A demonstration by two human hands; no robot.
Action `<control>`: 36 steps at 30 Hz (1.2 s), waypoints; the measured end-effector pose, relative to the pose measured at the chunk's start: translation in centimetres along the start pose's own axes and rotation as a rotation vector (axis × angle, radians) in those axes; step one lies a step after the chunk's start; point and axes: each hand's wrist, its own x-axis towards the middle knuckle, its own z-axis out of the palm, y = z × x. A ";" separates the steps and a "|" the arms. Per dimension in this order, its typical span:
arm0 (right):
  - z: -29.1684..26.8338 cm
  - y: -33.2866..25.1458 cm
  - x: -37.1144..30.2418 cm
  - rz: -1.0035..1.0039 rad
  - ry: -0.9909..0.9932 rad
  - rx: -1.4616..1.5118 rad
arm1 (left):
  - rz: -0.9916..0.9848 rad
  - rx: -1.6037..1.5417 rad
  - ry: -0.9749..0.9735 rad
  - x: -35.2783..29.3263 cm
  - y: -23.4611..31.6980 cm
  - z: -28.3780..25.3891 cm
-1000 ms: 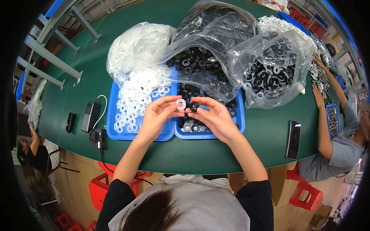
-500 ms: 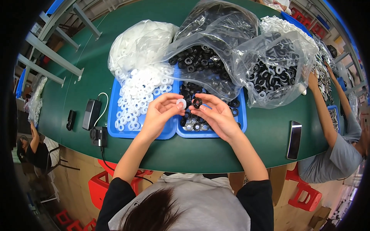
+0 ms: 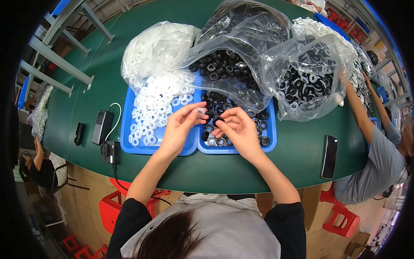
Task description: The person repeatedly takes white rings and black grommets from trays, fits the white rings into the black grommets by hand, and places the assembled pieces into a plastic bag.
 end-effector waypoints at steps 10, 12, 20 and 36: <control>1.8 0.5 -0.8 -0.126 0.082 -0.222 | -0.034 -0.097 -0.114 -0.7 -0.9 1.0; 1.5 0.5 -0.7 -0.143 0.099 -0.255 | -0.052 -0.140 -0.119 -0.8 -0.6 1.2; 1.4 0.7 -1.0 -0.202 0.084 -0.324 | -0.020 -0.115 -0.139 -1.3 0.1 1.9; 2.0 1.8 -1.3 -0.349 0.148 -0.314 | -0.069 -0.219 -0.170 -1.7 -0.9 1.7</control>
